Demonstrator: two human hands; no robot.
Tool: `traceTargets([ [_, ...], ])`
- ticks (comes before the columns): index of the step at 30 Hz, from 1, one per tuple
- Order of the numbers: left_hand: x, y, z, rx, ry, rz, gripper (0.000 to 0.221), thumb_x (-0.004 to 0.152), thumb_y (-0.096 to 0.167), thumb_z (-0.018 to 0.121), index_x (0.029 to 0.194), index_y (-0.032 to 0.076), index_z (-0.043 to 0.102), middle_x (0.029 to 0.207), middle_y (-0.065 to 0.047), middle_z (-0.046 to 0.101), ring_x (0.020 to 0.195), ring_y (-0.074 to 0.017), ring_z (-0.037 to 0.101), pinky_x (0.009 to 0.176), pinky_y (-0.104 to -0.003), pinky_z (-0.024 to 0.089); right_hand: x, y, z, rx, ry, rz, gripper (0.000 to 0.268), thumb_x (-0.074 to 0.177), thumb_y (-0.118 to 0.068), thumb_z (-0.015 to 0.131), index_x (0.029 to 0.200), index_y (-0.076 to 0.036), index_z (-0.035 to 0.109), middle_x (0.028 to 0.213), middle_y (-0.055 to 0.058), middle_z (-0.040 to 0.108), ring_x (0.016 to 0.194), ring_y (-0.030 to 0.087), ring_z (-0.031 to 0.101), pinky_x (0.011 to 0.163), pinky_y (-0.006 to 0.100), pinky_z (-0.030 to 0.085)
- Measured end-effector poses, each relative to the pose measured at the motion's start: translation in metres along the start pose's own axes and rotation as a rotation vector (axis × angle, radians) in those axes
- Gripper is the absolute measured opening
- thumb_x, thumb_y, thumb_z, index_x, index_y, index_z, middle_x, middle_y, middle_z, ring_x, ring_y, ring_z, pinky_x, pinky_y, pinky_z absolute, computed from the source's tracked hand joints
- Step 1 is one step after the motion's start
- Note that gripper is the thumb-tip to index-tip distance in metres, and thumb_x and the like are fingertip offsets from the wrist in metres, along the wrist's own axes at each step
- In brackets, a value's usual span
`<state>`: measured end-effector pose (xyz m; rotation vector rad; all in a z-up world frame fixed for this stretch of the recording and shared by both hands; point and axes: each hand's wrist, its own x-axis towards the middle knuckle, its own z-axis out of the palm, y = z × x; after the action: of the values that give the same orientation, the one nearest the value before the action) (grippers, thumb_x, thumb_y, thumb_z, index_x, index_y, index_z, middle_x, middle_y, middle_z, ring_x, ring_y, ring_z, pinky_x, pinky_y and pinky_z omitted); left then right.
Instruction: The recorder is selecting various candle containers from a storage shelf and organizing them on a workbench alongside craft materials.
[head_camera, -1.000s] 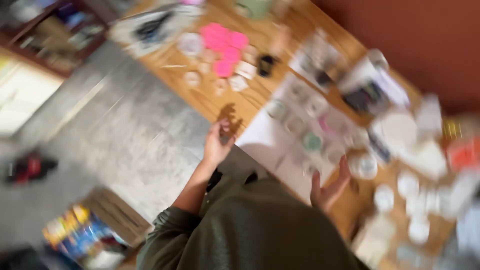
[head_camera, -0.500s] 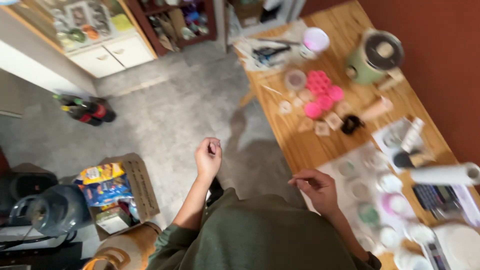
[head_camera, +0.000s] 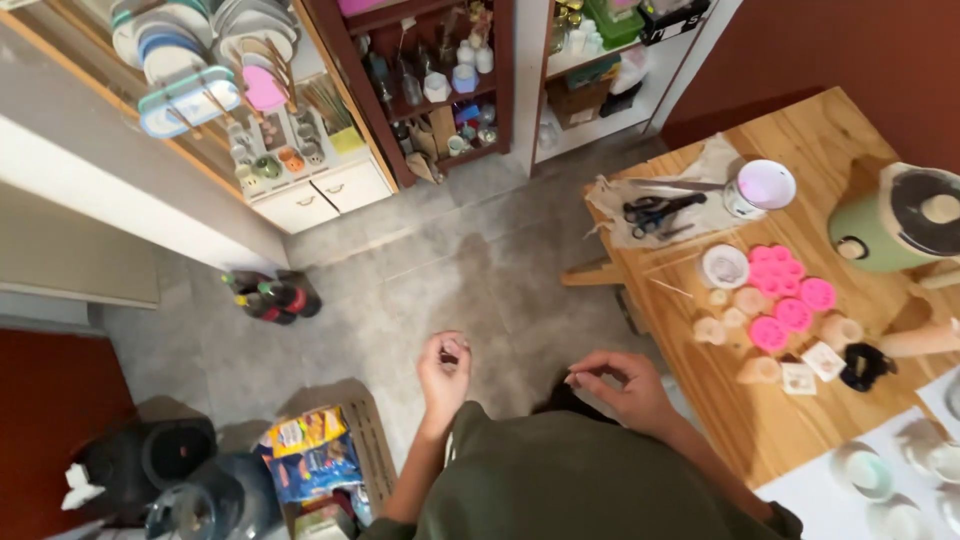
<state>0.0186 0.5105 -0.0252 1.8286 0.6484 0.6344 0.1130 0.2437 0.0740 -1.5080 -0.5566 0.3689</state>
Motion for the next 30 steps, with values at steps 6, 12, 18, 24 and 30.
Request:
traceTargets([
  [6, 0.082, -0.039, 0.033, -0.025, 0.029, -0.017, 0.014, 0.081, 0.001, 0.076, 0.089, 0.012, 0.072, 0.073, -0.005, 0.065, 0.065, -0.0185, 0.068, 0.061, -0.029, 0.061, 0.111, 0.034, 0.006, -0.002, -0.083, 0.000, 0.011, 0.087, -0.005, 0.078, 0.095, 0.000, 0.083, 0.075, 0.012, 0.083, 0.073, 0.018, 0.079, 0.071, 0.035, 0.063],
  [12, 0.200, -0.037, 0.044, 0.035, 0.157, -0.020, 0.011, 0.086, 0.001, 0.078, 0.088, 0.007, 0.069, 0.086, -0.012, 0.073, 0.068, -0.0267, 0.069, 0.061, -0.034, 0.061, 0.259, 0.058, -0.008, -0.008, -0.183, -0.069, 0.010, 0.089, -0.012, 0.079, 0.094, -0.003, 0.082, 0.077, 0.007, 0.079, 0.074, 0.013, 0.073, 0.071, 0.032, 0.060],
  [18, 0.311, -0.018, 0.051, -0.001, 0.226, -0.048, 0.011, 0.088, 0.005, 0.074, 0.096, 0.001, 0.068, 0.099, -0.008, 0.074, 0.073, -0.0142, 0.063, 0.068, -0.027, 0.054, 0.417, 0.021, -0.009, -0.052, -0.367, -0.043, 0.011, 0.089, -0.002, 0.069, 0.099, 0.001, 0.074, 0.090, 0.006, 0.077, 0.076, 0.014, 0.067, 0.074, 0.025, 0.054],
  [24, 0.409, -0.026, 0.058, -0.002, 0.292, -0.074, 0.010, 0.089, 0.004, 0.074, 0.096, 0.002, 0.067, 0.102, -0.008, 0.074, 0.076, -0.0151, 0.064, 0.071, -0.028, 0.054, 0.543, 0.041, 0.022, 0.014, -0.436, -0.175, 0.011, 0.090, 0.001, 0.070, 0.101, 0.001, 0.073, 0.095, 0.009, 0.077, 0.077, 0.015, 0.066, 0.074, 0.026, 0.054],
  [30, 0.540, -0.055, 0.065, -0.046, 0.259, 0.079, 0.011, 0.092, 0.001, 0.072, 0.099, 0.001, 0.065, 0.093, -0.007, 0.068, 0.073, -0.0133, 0.060, 0.070, -0.026, 0.053, 0.664, 0.075, 0.043, -0.121, -0.288, -0.295, 0.014, 0.086, 0.001, 0.074, 0.100, -0.001, 0.075, 0.092, 0.007, 0.077, 0.074, 0.014, 0.067, 0.071, 0.025, 0.055],
])
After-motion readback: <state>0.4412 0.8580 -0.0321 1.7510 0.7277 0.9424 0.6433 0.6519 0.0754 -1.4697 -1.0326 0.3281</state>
